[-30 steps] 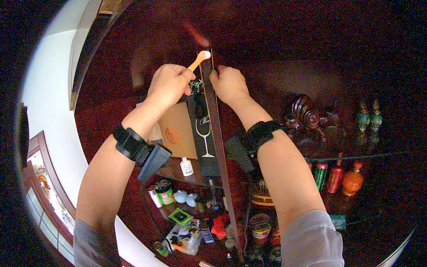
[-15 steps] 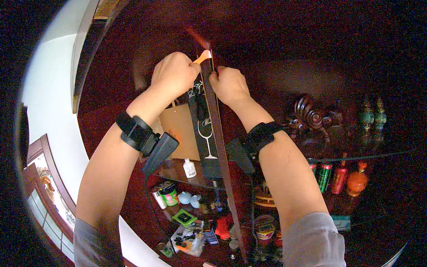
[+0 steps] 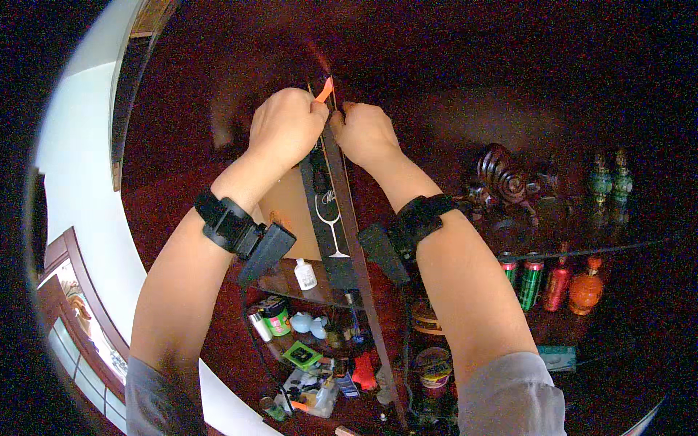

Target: The person applies glue to a small orange plastic piece and attaches it to the edge of a wooden shelf. They then use a green clamp to secure the piece in place. Finally, they wipe the shelf edge with a white tissue.

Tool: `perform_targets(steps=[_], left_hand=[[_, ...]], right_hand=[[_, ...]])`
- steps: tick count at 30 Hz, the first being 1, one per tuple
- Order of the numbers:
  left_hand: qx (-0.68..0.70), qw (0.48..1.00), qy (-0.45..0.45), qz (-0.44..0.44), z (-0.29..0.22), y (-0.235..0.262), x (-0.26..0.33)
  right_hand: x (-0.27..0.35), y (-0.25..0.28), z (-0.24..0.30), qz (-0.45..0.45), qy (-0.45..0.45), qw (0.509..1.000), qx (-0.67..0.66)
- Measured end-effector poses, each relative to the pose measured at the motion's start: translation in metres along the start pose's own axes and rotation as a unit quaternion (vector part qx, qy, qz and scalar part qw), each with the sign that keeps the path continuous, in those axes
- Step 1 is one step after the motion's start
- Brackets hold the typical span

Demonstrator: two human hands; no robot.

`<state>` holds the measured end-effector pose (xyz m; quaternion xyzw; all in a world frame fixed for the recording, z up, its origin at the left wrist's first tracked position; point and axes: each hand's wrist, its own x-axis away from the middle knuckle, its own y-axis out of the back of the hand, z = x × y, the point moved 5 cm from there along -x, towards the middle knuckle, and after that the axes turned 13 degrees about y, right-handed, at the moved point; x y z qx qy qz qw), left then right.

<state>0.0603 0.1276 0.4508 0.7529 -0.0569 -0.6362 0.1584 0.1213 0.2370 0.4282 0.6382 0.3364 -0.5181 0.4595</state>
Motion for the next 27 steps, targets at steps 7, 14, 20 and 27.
perform_targets(steps=[7, 14, 20, 27], left_hand=[[0.036, 0.999, 0.028, 0.021, 0.002, 0.001, 0.001], [0.011, 1.0, -0.017, -0.009, 0.004, -0.006, 0.005], [0.017, 0.999, -0.043, -0.003, 0.007, -0.008, 0.006], [0.024, 0.999, -0.024, 0.039, 0.012, -0.012, 0.01]], right_hand=[[0.005, 0.001, 0.003, -0.008, -0.02, 1.0, 0.003], [0.004, 0.001, 0.006, 0.013, -0.042, 0.999, 0.01], [0.016, 0.0, 0.0, -0.03, -0.033, 0.998, -0.033], [0.043, 0.007, 0.012, -0.042, -0.019, 0.994, -0.095]])
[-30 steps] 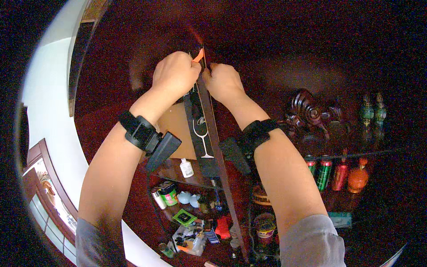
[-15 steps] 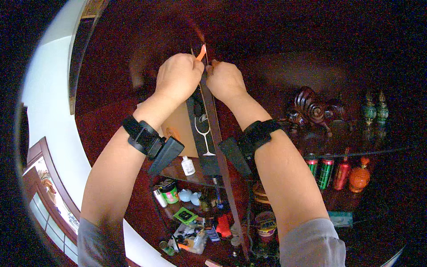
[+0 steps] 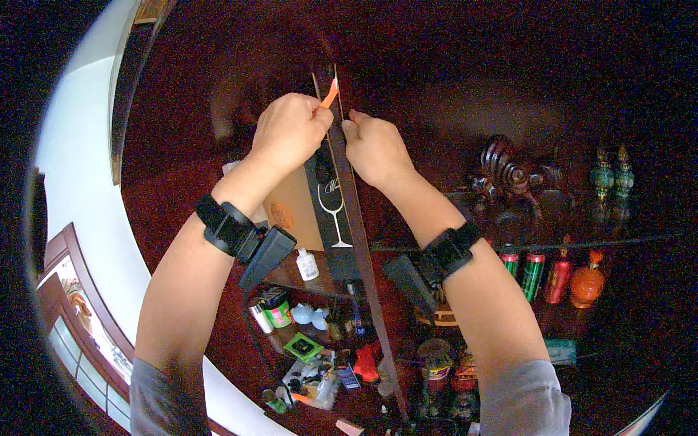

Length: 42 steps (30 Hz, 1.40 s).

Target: The person applies glue to a small orange plastic piece and attaches it to the edge of a wooden shelf. They then use a green clamp to secure the piece in place. Finally, they wipe the shelf edge with a white tissue.

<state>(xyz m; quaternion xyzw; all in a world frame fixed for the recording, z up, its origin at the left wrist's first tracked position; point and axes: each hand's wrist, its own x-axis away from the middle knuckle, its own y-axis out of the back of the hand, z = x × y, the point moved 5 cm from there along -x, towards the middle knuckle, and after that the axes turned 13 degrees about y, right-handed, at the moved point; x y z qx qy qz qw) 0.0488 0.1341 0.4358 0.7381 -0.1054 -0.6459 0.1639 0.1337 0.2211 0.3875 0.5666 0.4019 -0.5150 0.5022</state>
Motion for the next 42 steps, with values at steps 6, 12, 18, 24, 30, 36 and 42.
perform_targets(steps=[6, 12, 18, 24, 30, 36, 42], left_hand=[[0.001, 0.999, 0.034, 0.041, -0.005, 0.006, -0.002], [-0.008, 0.999, 0.033, -0.037, -0.01, 0.0, 0.016], [0.003, 0.998, -0.001, -0.067, -0.013, -0.008, 0.023], [-0.018, 0.994, -0.043, -0.096, -0.016, 0.001, 0.02], [-0.052, 0.995, -0.024, -0.086, -0.017, 0.005, 0.02], [-0.032, 0.996, -0.01, -0.081, -0.016, 0.009, 0.017], [-0.035, 0.996, -0.031, -0.074, -0.017, 0.005, 0.012]], right_hand=[[0.008, 0.003, -0.001, 0.027, -0.006, 1.0, 0.003], [-0.011, -0.008, -0.007, -0.015, 0.002, 0.998, 0.055], [-0.017, -0.008, -0.017, -0.006, -0.059, 0.998, -0.001], [-0.019, -0.01, -0.002, 0.01, -0.047, 0.995, 0.084], [-0.022, -0.014, -0.002, 0.021, -0.028, 0.99, 0.134], [-0.021, -0.013, -0.001, 0.011, -0.021, 0.993, 0.119], [-0.022, -0.011, -0.001, 0.026, -0.008, 0.992, 0.125]])
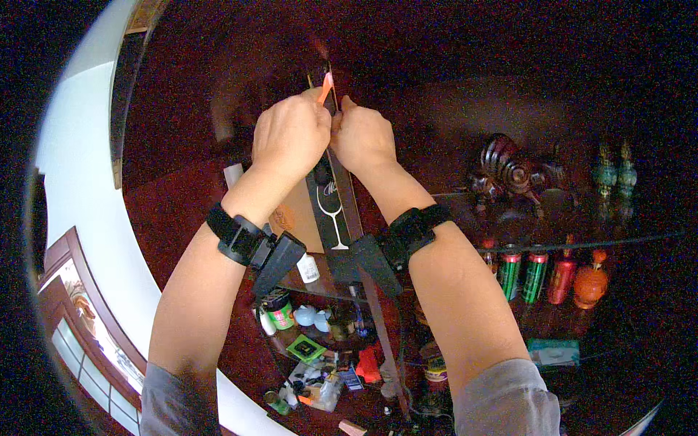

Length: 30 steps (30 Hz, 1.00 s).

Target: The person applies glue to a small orange plastic piece and attaches it to the edge of a wooden shelf. They then use a green clamp to secure the piece in place. Finally, they wipe the shelf edge with a white tissue.

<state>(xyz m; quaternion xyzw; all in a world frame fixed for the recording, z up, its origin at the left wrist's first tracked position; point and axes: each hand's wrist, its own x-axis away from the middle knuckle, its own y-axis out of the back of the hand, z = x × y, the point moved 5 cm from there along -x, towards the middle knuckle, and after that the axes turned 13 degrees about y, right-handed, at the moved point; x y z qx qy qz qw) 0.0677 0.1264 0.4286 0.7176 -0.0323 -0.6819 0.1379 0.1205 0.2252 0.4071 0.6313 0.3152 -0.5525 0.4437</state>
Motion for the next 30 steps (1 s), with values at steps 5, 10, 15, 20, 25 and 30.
perform_targets(steps=[5, 10, 15, 20, 25, 30], left_hand=[[0.015, 0.999, -0.01, 0.031, 0.01, -0.003, -0.001], [0.024, 0.998, -0.028, 0.059, 0.012, 0.0, -0.018], [-0.014, 0.978, 0.04, 0.204, 0.009, 0.01, -0.042], [-0.052, 0.956, 0.049, 0.286, 0.006, 0.008, -0.047], [-0.035, 0.984, 0.02, 0.171, 0.002, 0.008, -0.015], [-0.013, 0.991, 0.003, 0.136, 0.008, 0.001, 0.001]], right_hand=[[0.001, -0.003, 0.001, -0.015, -0.008, 1.0, -0.011], [0.001, -0.003, -0.003, -0.034, -0.007, 0.999, -0.001], [0.0, -0.003, -0.001, -0.026, -0.004, 1.0, -0.009], [0.001, -0.002, 0.0, -0.01, -0.023, 0.999, -0.023], [0.004, 0.0, -0.005, -0.001, -0.05, 0.998, -0.04], [0.006, -0.003, -0.004, -0.028, -0.018, 0.999, -0.039]])
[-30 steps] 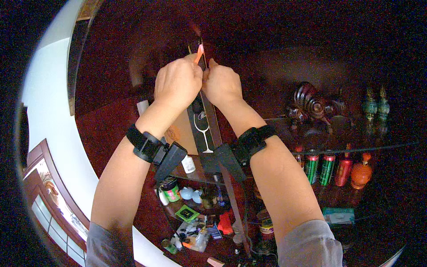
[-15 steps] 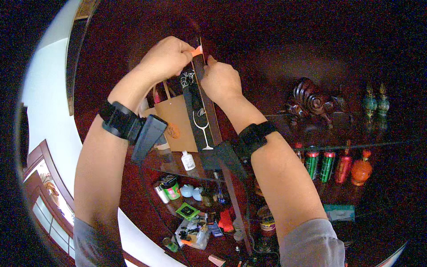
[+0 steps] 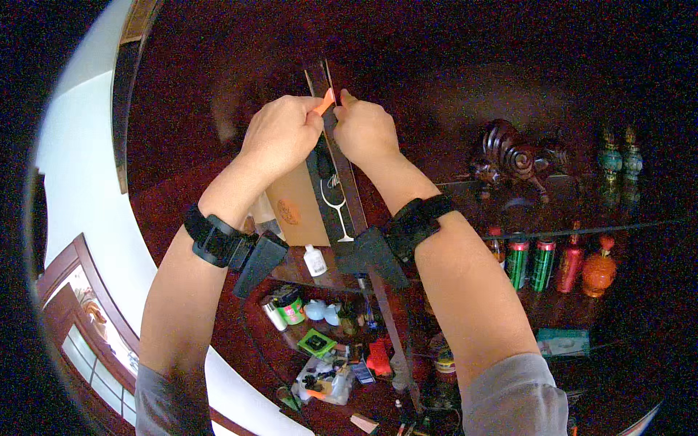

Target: The person applies glue to a small orange plastic piece and attaches it to the edge of a wooden shelf. They then use a green clamp to secure the piece in place. Finally, they wipe the shelf edge with a white tissue.

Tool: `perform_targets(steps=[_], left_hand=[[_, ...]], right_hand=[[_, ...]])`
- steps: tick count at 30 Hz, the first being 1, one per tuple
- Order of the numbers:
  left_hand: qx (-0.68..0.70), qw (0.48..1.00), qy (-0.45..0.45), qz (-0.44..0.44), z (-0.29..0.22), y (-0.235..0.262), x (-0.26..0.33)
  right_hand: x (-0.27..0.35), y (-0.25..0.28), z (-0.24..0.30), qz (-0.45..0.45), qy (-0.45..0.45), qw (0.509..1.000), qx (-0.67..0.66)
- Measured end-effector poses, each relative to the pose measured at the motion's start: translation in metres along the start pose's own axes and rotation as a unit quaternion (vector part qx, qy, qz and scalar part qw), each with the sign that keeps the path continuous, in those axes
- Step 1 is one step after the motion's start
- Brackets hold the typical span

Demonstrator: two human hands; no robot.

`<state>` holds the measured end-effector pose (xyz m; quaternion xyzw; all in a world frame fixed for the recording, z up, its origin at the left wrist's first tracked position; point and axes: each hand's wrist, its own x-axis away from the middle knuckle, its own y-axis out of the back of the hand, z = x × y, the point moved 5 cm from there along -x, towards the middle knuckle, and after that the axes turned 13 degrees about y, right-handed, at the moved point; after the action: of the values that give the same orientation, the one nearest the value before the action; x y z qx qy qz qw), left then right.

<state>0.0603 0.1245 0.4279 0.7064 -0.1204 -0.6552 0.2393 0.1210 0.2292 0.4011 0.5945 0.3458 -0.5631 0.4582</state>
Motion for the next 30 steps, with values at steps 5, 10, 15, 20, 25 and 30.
perform_targets(steps=[5, 10, 15, 20, 25, 30], left_hand=[[-0.02, 1.0, -0.014, -0.02, 0.0, -0.004, 0.003], [-0.056, 0.994, -0.032, -0.09, -0.008, -0.009, 0.025], [-0.067, 0.991, -0.031, -0.112, -0.006, -0.023, 0.037], [-0.079, 0.991, -0.012, -0.109, -0.007, -0.032, 0.05], [-0.097, 0.984, -0.035, -0.143, -0.01, -0.035, 0.056], [-0.077, 0.978, -0.044, -0.191, -0.006, -0.049, 0.057]], right_hand=[[0.008, 0.005, -0.003, -0.002, 0.025, 0.999, -0.044], [0.019, 0.004, -0.008, -0.016, 0.039, 0.997, -0.065], [0.026, 0.013, -0.011, -0.001, 0.012, 0.997, -0.077], [0.038, 0.012, -0.016, -0.008, 0.025, 0.994, -0.108], [0.047, 0.015, -0.015, 0.003, 0.028, 0.993, -0.111], [0.052, 0.01, -0.014, 0.047, -0.011, 0.988, -0.145]])
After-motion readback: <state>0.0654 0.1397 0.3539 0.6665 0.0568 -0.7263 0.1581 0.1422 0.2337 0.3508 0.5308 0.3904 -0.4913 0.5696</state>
